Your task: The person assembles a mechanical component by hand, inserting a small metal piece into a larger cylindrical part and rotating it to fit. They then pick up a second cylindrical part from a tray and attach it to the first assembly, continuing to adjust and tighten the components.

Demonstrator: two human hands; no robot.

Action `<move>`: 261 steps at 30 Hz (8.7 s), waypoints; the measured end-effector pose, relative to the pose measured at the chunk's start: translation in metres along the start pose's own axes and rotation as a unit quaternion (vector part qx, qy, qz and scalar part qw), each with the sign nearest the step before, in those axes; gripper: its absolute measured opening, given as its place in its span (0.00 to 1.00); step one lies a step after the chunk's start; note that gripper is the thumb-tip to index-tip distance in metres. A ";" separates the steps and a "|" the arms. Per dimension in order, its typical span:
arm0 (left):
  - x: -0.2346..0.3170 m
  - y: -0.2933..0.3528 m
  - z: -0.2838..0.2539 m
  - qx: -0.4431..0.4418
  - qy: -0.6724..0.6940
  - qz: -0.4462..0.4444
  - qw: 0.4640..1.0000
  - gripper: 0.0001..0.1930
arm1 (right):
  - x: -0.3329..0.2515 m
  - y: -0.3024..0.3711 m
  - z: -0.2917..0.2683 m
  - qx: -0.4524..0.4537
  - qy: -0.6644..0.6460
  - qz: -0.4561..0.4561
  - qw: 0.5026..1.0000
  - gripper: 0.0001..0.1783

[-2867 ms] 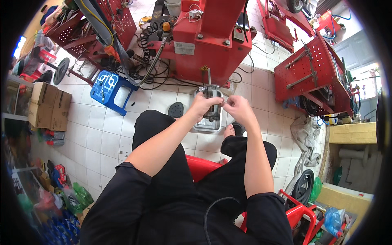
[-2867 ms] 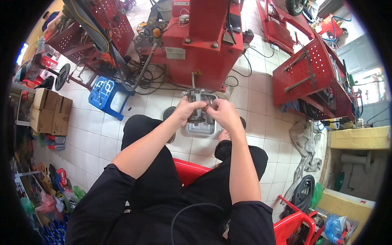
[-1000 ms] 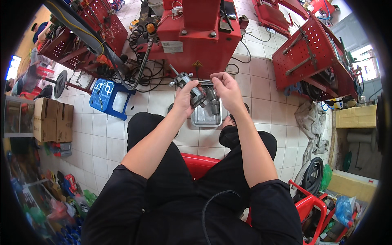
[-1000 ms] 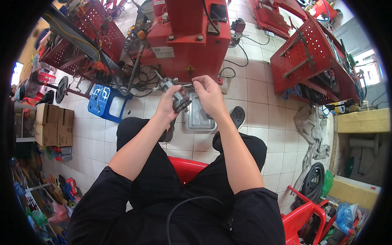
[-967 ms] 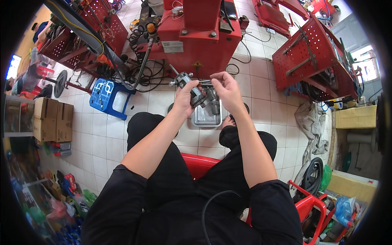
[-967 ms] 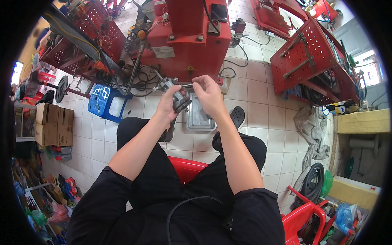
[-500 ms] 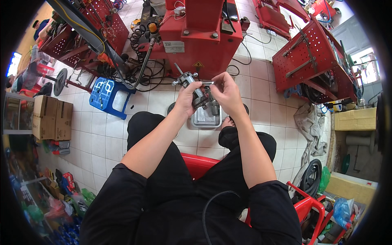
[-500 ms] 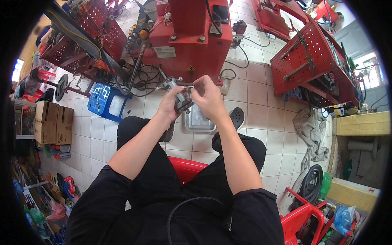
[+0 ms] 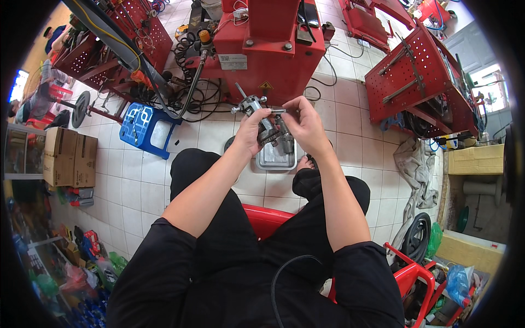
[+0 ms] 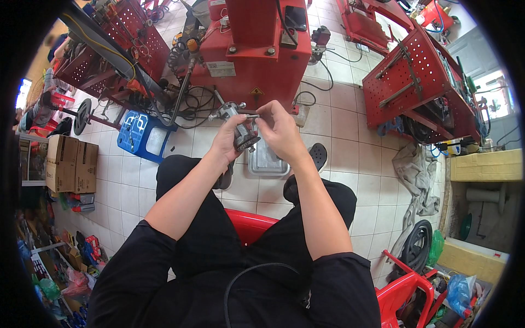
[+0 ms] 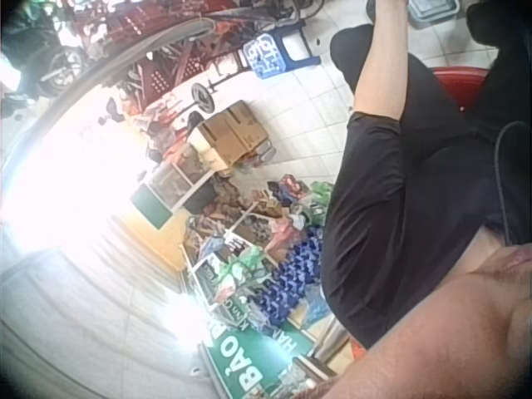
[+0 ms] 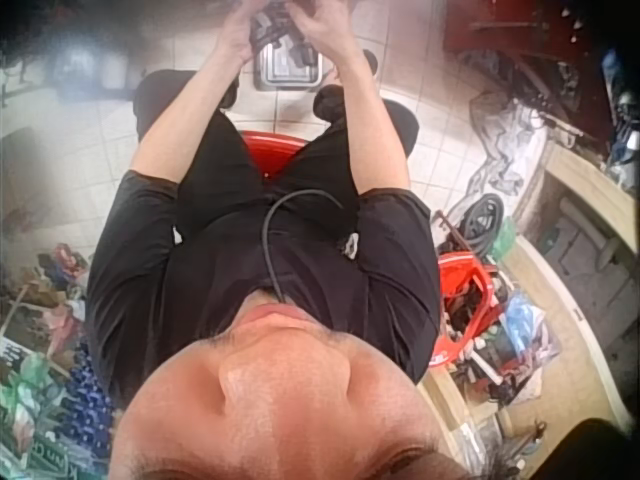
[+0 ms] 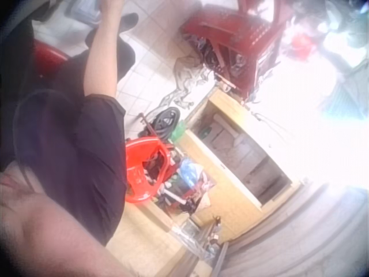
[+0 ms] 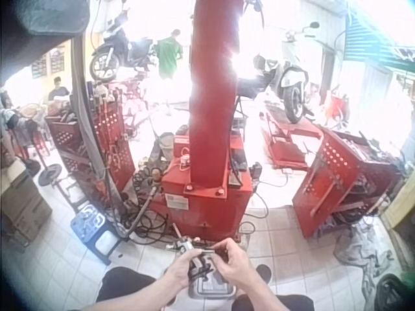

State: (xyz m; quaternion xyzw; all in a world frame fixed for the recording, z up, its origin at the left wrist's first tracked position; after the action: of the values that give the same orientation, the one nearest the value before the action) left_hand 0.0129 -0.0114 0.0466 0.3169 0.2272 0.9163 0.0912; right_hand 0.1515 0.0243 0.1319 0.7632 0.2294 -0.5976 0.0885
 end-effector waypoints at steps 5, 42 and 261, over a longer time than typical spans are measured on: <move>0.001 0.002 0.003 0.011 -0.026 0.014 1.000 0.15 | 0.003 0.000 -0.003 0.021 0.068 -0.036 0.997 0.09; 0.004 0.002 0.003 0.023 0.007 0.040 0.999 0.11 | 0.002 0.005 -0.012 -0.014 0.187 0.030 0.982 0.15; 0.007 0.017 0.021 -0.103 0.065 0.005 0.992 0.23 | 0.044 -0.005 -0.011 0.129 -0.036 0.095 0.986 0.14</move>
State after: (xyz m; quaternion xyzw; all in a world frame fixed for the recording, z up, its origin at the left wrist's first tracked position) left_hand 0.0194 -0.0167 0.0729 0.2466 0.1350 0.9541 0.1037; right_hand 0.1664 0.0441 0.0933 0.7643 0.0739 -0.6384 0.0539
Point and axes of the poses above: each hand's wrist, its own y-axis away from the middle knuckle, its own z-axis out of the palm, x = y × z, the point moved 3 cm from there along -y, towards the middle knuckle, and after that the axes turned 3 degrees about -z, right-handed, at the moved point
